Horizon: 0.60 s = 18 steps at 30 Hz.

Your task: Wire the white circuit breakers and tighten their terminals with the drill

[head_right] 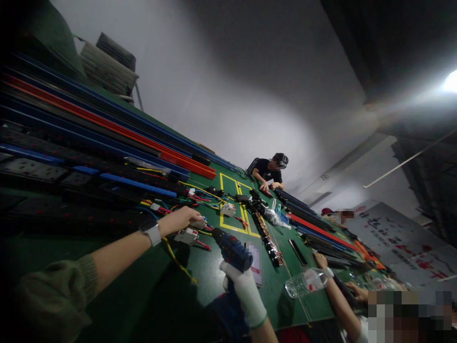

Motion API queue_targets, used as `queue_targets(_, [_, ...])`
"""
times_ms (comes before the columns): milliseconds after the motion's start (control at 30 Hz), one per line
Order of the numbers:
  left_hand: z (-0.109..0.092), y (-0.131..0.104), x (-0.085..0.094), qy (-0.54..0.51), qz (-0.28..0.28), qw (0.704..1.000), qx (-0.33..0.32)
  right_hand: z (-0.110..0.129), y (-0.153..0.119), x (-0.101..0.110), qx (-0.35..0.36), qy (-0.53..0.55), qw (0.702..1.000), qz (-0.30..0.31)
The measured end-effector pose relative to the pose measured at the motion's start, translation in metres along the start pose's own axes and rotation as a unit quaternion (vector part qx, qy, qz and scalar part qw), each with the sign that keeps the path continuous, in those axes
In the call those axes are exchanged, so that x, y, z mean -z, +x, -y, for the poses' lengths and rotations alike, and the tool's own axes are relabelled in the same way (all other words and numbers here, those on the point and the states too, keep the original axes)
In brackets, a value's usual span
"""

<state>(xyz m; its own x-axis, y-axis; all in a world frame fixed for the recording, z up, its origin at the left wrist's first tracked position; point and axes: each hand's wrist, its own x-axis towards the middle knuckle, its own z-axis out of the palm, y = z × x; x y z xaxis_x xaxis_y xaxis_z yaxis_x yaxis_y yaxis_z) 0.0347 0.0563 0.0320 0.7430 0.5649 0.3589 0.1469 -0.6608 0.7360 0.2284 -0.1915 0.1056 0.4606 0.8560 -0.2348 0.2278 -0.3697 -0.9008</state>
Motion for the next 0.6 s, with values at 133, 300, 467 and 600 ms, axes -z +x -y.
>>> queue_targets(133, [-0.002, 0.0, 0.0, -0.004, -0.001, 1.0, 0.004, -0.005, 0.002, 0.0, -0.013, 0.009, 1.0, -0.015])
queue_targets(300, [0.0, 0.002, -0.002, 0.019, 0.008, 1.0, -0.017, -0.006, 0.003, -0.001, -0.019, 0.025, 0.999, -0.025])
queue_targets(467, [-0.002, 0.002, -0.001, 0.035, 0.006, 0.999, -0.016, 0.0, 0.0, 0.0, 0.007, 0.033, 0.999, 0.008])
queue_targets(600, [-0.002, 0.004, 0.0, 0.054, 0.023, 0.998, -0.026, 0.003, -0.005, -0.003, 0.012, 0.019, 1.0, -0.015])
